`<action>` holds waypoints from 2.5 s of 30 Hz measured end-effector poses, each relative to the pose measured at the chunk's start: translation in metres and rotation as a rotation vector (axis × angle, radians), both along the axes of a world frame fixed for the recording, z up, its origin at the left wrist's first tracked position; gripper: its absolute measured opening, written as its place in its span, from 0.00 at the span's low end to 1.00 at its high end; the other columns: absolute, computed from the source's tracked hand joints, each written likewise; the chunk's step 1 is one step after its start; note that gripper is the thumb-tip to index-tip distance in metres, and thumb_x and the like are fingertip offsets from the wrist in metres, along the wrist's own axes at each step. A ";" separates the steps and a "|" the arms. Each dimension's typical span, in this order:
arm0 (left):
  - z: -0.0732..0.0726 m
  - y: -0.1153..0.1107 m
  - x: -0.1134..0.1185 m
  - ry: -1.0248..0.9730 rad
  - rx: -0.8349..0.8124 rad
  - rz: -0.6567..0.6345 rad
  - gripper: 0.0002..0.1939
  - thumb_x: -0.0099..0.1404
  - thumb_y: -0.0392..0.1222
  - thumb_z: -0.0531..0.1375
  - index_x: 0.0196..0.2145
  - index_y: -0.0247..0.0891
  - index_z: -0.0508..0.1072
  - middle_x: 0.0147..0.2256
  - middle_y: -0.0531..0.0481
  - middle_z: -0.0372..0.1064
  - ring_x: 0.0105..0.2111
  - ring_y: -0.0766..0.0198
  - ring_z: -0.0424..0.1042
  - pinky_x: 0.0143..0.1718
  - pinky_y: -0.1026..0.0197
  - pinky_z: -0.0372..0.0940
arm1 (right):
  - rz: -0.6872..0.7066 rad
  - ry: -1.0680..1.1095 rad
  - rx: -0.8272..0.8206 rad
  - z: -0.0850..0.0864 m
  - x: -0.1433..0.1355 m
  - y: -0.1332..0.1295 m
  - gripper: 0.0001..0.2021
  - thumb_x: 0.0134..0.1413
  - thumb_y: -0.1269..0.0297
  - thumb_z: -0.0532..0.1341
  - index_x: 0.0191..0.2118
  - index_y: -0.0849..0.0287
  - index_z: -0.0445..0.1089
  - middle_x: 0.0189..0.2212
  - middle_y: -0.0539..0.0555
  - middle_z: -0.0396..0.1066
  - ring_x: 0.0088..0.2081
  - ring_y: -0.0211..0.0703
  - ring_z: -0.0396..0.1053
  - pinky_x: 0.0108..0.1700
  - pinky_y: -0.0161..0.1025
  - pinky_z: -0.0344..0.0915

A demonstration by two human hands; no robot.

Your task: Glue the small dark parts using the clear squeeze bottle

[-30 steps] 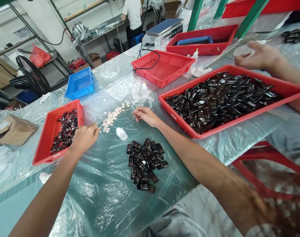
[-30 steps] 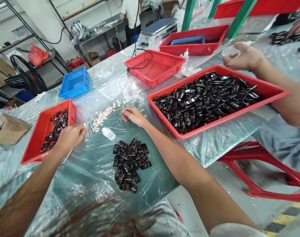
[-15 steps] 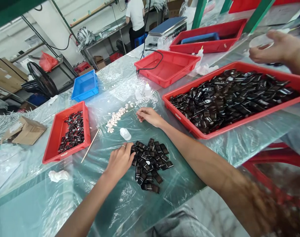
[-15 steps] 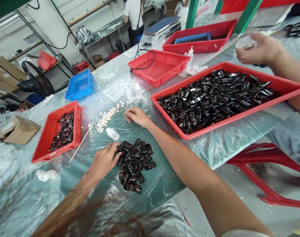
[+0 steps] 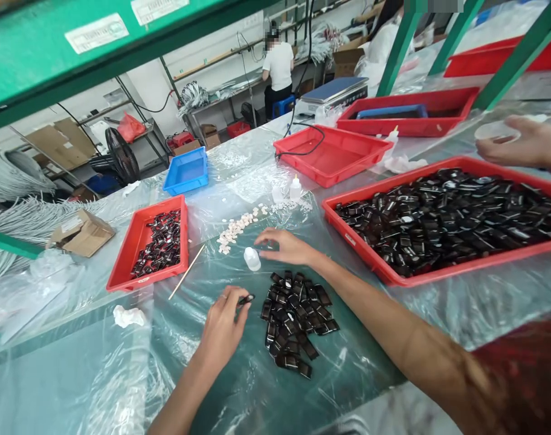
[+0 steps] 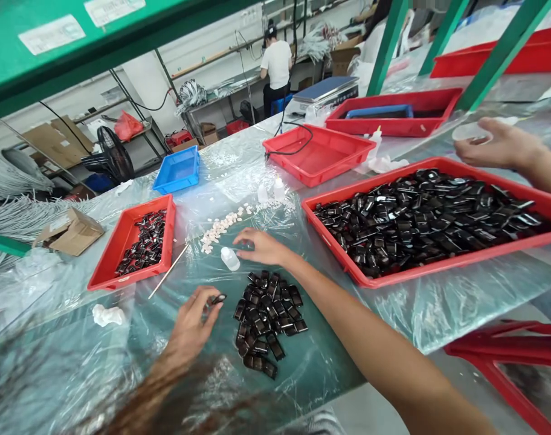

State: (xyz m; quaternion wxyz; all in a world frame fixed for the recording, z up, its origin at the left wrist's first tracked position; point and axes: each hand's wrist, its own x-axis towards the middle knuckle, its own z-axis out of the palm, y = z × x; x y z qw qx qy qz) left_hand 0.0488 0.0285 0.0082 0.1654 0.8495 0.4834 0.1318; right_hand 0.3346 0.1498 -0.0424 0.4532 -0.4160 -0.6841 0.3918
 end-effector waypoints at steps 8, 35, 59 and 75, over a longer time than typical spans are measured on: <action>-0.018 -0.015 -0.040 -0.474 0.069 0.235 0.07 0.78 0.46 0.60 0.49 0.49 0.78 0.49 0.50 0.87 0.34 0.60 0.83 0.36 0.57 0.79 | 0.060 -0.223 0.064 0.012 -0.025 -0.034 0.14 0.58 0.59 0.73 0.48 0.55 0.77 0.59 0.61 0.80 0.62 0.60 0.79 0.69 0.58 0.72; -0.007 -0.013 -0.057 -0.338 0.157 -0.016 0.09 0.85 0.37 0.53 0.56 0.44 0.71 0.48 0.46 0.87 0.44 0.56 0.87 0.41 0.57 0.79 | 0.125 -0.389 0.520 0.067 -0.060 -0.112 0.26 0.66 0.69 0.69 0.66 0.45 0.71 0.48 0.55 0.86 0.41 0.53 0.86 0.44 0.49 0.85; -0.002 -0.011 -0.060 -0.375 0.210 -0.054 0.09 0.83 0.35 0.57 0.54 0.46 0.73 0.51 0.48 0.89 0.46 0.58 0.90 0.45 0.59 0.84 | 0.129 -0.482 0.672 0.075 -0.061 -0.123 0.34 0.70 0.70 0.67 0.75 0.39 0.63 0.54 0.56 0.85 0.43 0.56 0.86 0.45 0.55 0.84; -0.009 -0.013 -0.058 -0.406 0.164 -0.032 0.10 0.82 0.39 0.61 0.57 0.50 0.73 0.51 0.52 0.90 0.43 0.58 0.91 0.42 0.61 0.84 | 0.113 -0.280 0.477 0.075 -0.060 -0.114 0.22 0.64 0.71 0.67 0.59 0.44 0.73 0.47 0.52 0.86 0.43 0.51 0.85 0.48 0.49 0.84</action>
